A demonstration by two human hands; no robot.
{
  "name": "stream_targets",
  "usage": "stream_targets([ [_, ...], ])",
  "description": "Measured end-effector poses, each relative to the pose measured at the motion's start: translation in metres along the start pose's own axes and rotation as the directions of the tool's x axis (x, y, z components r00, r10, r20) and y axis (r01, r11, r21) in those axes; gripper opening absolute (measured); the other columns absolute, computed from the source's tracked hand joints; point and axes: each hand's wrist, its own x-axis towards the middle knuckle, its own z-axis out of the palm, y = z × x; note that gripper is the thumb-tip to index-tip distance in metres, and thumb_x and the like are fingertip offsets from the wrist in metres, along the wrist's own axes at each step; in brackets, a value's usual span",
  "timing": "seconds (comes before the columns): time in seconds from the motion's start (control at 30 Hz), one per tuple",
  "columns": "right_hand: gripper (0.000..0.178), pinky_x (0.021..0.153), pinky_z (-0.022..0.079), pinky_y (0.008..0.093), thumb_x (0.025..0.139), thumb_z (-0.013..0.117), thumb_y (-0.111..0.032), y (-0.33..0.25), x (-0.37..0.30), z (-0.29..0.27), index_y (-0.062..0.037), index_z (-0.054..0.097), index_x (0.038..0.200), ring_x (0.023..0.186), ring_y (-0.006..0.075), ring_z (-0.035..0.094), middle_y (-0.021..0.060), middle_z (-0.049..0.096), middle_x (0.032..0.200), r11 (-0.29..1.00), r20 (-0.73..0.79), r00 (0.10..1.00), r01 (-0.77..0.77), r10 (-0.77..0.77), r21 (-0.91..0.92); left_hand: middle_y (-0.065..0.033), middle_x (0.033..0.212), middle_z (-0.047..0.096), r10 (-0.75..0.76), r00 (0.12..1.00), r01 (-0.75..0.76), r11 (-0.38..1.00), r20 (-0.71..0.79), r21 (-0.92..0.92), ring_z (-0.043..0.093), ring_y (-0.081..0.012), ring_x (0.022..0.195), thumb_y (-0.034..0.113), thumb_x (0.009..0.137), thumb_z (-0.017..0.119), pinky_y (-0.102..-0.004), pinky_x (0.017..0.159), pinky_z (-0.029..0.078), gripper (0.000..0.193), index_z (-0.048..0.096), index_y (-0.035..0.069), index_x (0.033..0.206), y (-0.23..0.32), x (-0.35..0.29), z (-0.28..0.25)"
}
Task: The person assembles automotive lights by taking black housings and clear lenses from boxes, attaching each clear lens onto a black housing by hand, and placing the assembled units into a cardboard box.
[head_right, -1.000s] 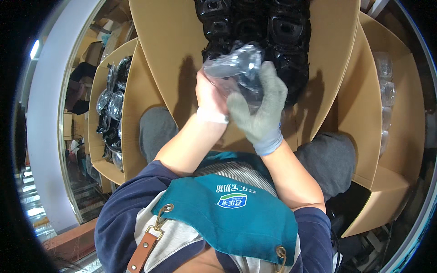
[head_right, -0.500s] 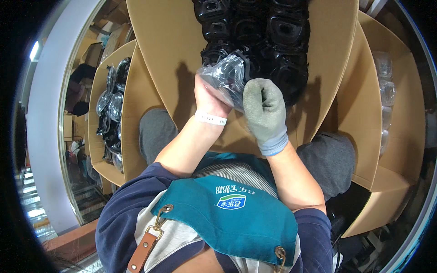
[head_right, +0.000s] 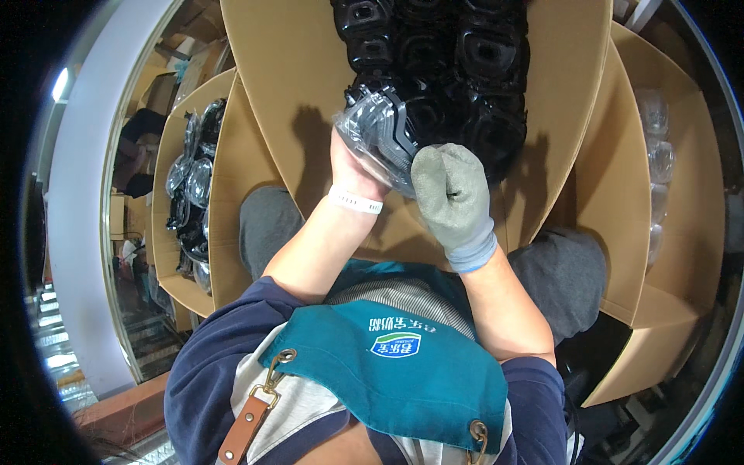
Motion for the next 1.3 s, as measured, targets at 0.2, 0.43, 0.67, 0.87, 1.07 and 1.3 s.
stream_targets([
  [0.2, 0.02, 0.067, 0.046, 0.0292, 0.085, 0.065, -0.015, -0.008, 0.004, 0.001, 0.0003, 0.06, 0.096, 0.071, 0.0165, 0.055, 0.0056, 0.059, 0.083, 0.988, 0.011, 0.994, -0.112, 0.112, 0.107, -0.0126, 0.096, 0.064, 0.145, 0.945, -0.137, 0.989, 0.292, -0.048, 0.062, -0.0313, 0.091, 0.049, 0.091, 0.037, -0.0473, 0.079, 0.051, 0.049, 0.061, 0.008, 0.101, 0.023, 0.01, -0.015],
  [0.43, 0.04, 0.052, 0.035, 0.0354, 0.074, 0.078, -0.036, -0.004, 0.004, 0.003, -0.0039, 0.056, 0.067, 0.056, 0.0246, 0.046, 0.0104, 0.049, 0.065, 0.988, 0.171, 0.978, -0.103, 0.122, -0.115, -0.0081, 0.103, 0.067, -0.013, 0.888, 0.087, 0.986, 0.459, -0.141, 0.064, -0.0261, 0.094, 0.048, 0.094, 0.038, -0.0413, 0.081, 0.054, 0.049, 0.063, 0.009, 0.106, 0.009, 0.012, -0.032],
  [0.67, 0.018, 0.062, 0.044, 0.0311, 0.08, 0.069, -0.016, -0.015, 0.018, -0.007, -0.0012, 0.061, 0.085, 0.068, 0.0193, 0.054, 0.0088, 0.056, 0.079, 0.981, 0.208, 0.973, 0.132, -0.1, -0.144, -0.0108, 0.073, 0.061, 0.268, 0.962, -0.264, 0.961, 0.05, -0.078, 0.062, -0.0299, 0.076, 0.046, 0.089, 0.043, -0.0435, 0.066, 0.053, 0.041, 0.061, 0.011, 0.08, 0.02, 0.003, -0.015],
  [0.87, 0.016, 0.072, 0.046, 0.0233, 0.093, 0.054, -0.005, -0.032, 0.001, -0.01, 0.0012, 0.058, 0.108, 0.08, 0.0089, 0.052, 0.0025, 0.056, 0.09, 0.916, 0.109, 0.934, -0.356, 0.341, 0.187, -0.0097, 0.068, 0.052, 0.302, 0.909, -0.363, 0.912, 0.286, 0.191, 0.048, -0.023, 0.065, 0.041, 0.087, 0.04, -0.035, 0.063, 0.042, 0.041, 0.055, 0.005, 0.078, 0.022, 0.004, -0.03],
  [1.07, 0.02, 0.075, 0.047, 0.0233, 0.089, 0.064, -0.005, -0.016, -0.016, -0.01, 0.0021, 0.06, 0.108, 0.086, 0.0098, 0.058, 0.0044, 0.062, 0.097, 0.94, 0.129, 0.948, -0.309, 0.292, 0.142, -0.0097, 0.067, 0.05, 0.302, 0.871, -0.409, 0.882, 0.388, 0.232, 0.046, -0.0219, 0.063, 0.043, 0.087, 0.037, -0.0342, 0.059, 0.04, 0.043, 0.053, 0.005, 0.077, 0.011, 0.006, -0.036],
  [1.3, 0.009, 0.066, 0.046, 0.025, 0.089, 0.063, -0.004, -0.028, -0.005, -0.007, 0.0004, 0.064, 0.096, 0.075, 0.0119, 0.057, 0.0045, 0.06, 0.084, 0.973, 0.017, 0.981, -0.193, 0.193, 0.127, -0.0085, 0.065, 0.049, 0.227, 0.95, -0.257, 0.959, 0.212, 0.122, 0.043, -0.0202, 0.063, 0.043, 0.087, 0.037, -0.0331, 0.061, 0.037, 0.043, 0.054, 0.006, 0.076, 0.004, 0.004, -0.032],
])
